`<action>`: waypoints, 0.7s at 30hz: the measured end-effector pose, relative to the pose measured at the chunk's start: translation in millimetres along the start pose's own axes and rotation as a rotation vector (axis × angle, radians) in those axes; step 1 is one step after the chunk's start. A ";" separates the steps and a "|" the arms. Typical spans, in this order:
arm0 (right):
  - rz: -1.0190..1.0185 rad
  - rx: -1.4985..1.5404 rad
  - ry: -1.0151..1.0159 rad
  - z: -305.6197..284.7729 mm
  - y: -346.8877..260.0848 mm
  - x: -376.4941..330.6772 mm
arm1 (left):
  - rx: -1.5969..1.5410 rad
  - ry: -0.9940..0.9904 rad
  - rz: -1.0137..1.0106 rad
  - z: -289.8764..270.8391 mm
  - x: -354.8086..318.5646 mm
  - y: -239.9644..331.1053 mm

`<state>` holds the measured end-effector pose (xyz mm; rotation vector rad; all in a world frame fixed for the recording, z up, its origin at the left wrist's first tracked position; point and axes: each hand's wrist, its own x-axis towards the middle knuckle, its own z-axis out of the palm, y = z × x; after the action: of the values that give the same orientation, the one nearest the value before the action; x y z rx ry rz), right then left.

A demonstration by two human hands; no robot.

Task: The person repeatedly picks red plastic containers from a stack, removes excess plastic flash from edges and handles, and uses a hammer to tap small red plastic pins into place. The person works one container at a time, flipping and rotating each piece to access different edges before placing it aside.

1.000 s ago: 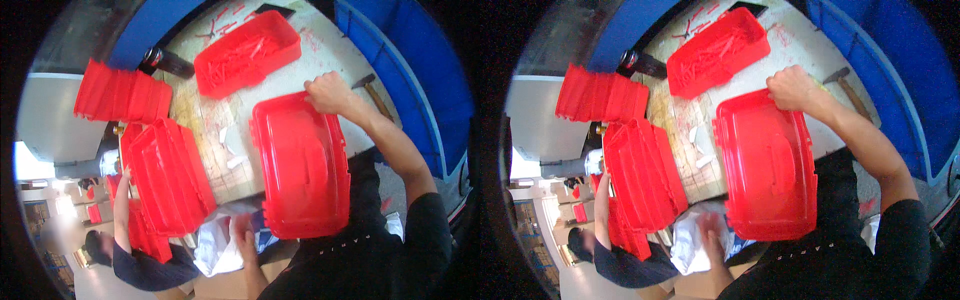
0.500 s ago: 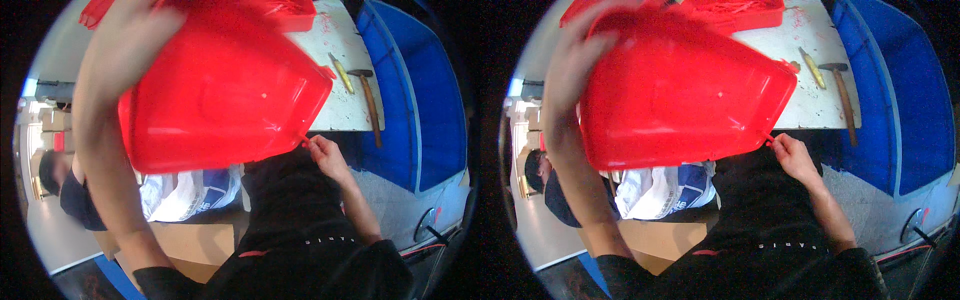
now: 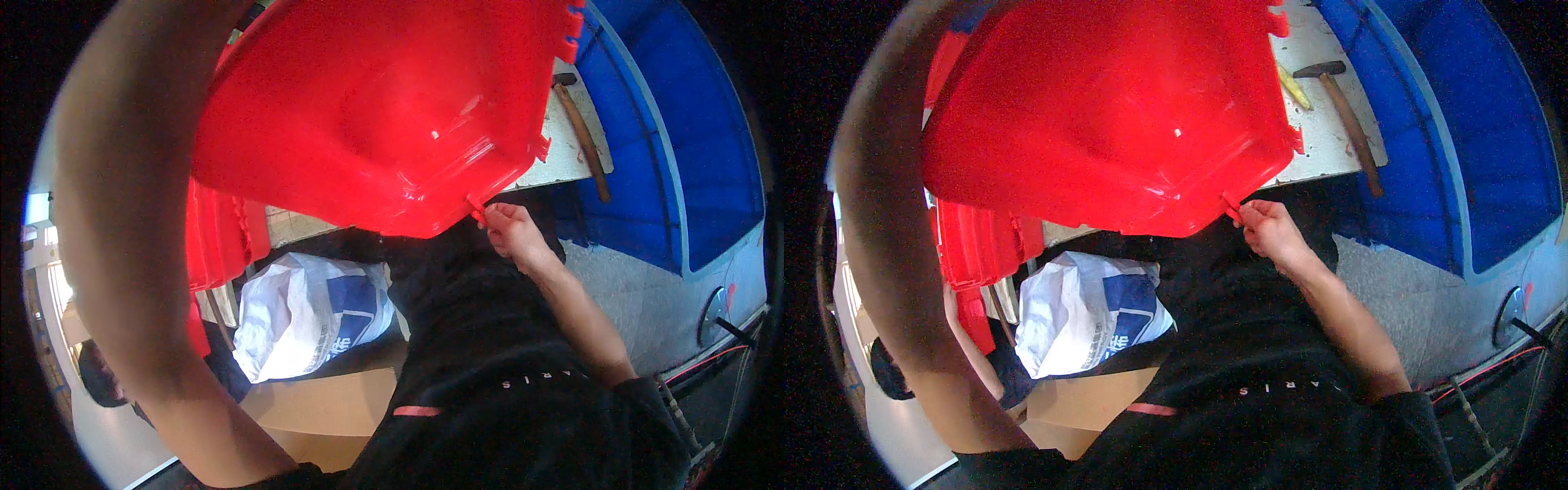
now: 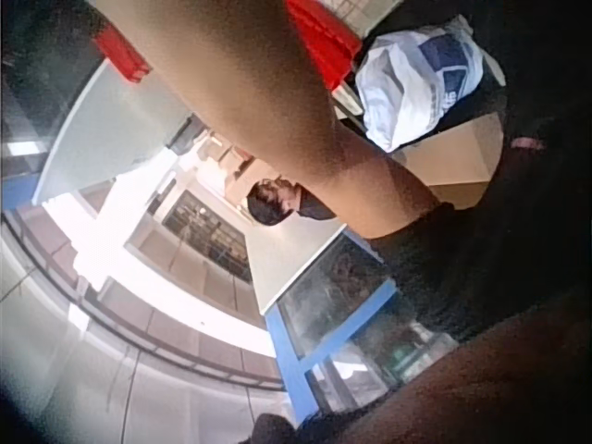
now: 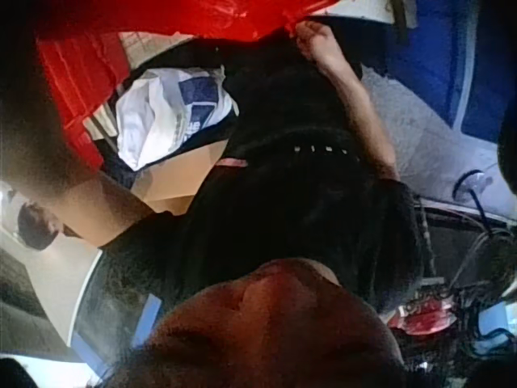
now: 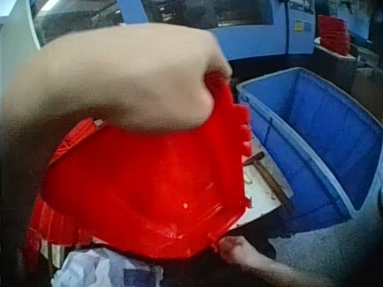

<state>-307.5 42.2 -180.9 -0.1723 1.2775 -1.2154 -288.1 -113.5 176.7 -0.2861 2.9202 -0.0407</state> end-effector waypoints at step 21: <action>0.001 0.042 0.023 22.6 16.7 17.7 | -0.601 0.367 -0.146 30.5 -77.2 -66.7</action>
<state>-283.3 24.7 -195.2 -0.1273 1.2705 -1.2453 -195.0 -164.1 165.7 -0.6407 3.1883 0.8573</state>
